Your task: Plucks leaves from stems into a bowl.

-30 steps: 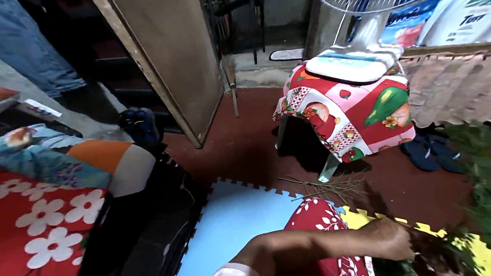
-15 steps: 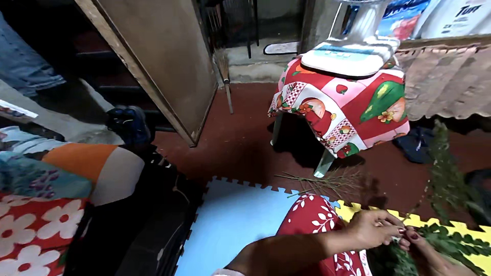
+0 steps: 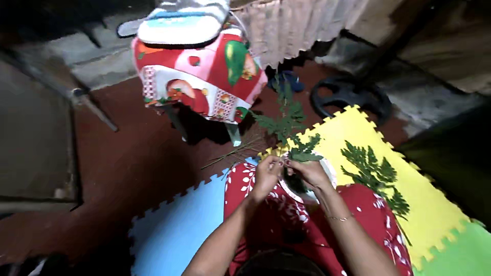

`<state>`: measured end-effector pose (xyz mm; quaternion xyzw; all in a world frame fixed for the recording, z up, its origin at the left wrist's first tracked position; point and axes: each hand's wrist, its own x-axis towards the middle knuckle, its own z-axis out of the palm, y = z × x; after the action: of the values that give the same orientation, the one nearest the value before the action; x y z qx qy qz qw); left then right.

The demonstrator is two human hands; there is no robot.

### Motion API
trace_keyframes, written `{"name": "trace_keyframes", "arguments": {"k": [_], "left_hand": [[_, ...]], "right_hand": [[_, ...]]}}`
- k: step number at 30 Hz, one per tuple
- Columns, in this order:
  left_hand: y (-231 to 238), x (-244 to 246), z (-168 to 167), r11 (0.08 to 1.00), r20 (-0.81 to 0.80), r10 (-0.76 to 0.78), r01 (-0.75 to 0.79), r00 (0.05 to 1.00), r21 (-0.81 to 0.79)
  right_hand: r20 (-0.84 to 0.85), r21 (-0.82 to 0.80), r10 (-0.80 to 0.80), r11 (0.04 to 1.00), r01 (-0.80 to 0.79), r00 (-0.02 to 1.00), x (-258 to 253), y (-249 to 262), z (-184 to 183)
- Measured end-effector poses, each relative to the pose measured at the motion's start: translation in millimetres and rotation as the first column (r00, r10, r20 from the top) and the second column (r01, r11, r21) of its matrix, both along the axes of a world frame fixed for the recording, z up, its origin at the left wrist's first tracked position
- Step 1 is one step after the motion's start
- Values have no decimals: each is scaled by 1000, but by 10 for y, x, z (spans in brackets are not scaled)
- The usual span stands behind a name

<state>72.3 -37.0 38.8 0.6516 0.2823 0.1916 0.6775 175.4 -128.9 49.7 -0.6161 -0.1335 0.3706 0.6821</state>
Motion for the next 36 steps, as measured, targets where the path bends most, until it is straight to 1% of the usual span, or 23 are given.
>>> {"name": "trace_keyframes", "arguments": {"k": [3,6,11,15,19,20,22,24,27,28,29,31,32,33,34,35,36], "left_hand": [[36,-29,-67,999,-25,33,-33,999,10],[74,-110,-101,998,-84,31,-27,996,50],[24,-190,-182,995,-15,51,-50,999,81],[8,-257,-298,992,3,43,-43,999,116],[-33,-305,-319,992,-15,47,-45,999,118],[-42,-328,-312,993,-37,63,-59,997,106],[-23,-430,-317,990,-105,122,-114,987,86],[41,-627,-373,988,-180,141,-128,974,81],[17,-957,-427,994,-273,113,-106,955,38],[-1,-1050,-422,995,-339,94,-80,936,56],[-1,-1129,-388,993,-441,66,-16,895,115],[45,-1227,-240,961,-664,18,171,748,218],[73,-1249,-149,935,-723,31,235,690,265],[96,-1254,-45,904,-748,74,272,660,329],[111,-1239,58,849,-715,149,282,684,446],[123,-1192,149,760,-625,227,265,747,593],[137,-1102,230,654,-506,265,232,821,720]], "right_hand": [[-46,4,-33,999,33,998,65,-63,2],[9,-20,38,999,-38,999,166,-142,-8],[-32,-4,73,997,-73,997,167,-177,-65],[-77,8,86,996,-86,993,167,-199,-159],[-90,-14,117,993,-119,989,191,-226,-237],[-98,-21,101,994,-103,990,212,-233,-252],[-122,-14,7,1000,-8,993,332,-286,-310],[-155,5,-63,998,65,986,513,-395,-389],[-239,33,-50,998,59,970,599,-492,-447],[-271,42,-42,998,56,962,587,-490,-460],[-305,51,-33,997,51,952,574,-477,-471],[-367,61,-10,997,35,930,568,-447,-496],[-392,65,-5,997,33,920,572,-440,-504],[-411,65,-1,997,31,912,579,-441,-509],[-426,63,3,998,26,905,590,-444,-512],[-436,63,10,998,19,900,602,-446,-519],[-445,68,20,998,11,895,608,-448,-530]]}}
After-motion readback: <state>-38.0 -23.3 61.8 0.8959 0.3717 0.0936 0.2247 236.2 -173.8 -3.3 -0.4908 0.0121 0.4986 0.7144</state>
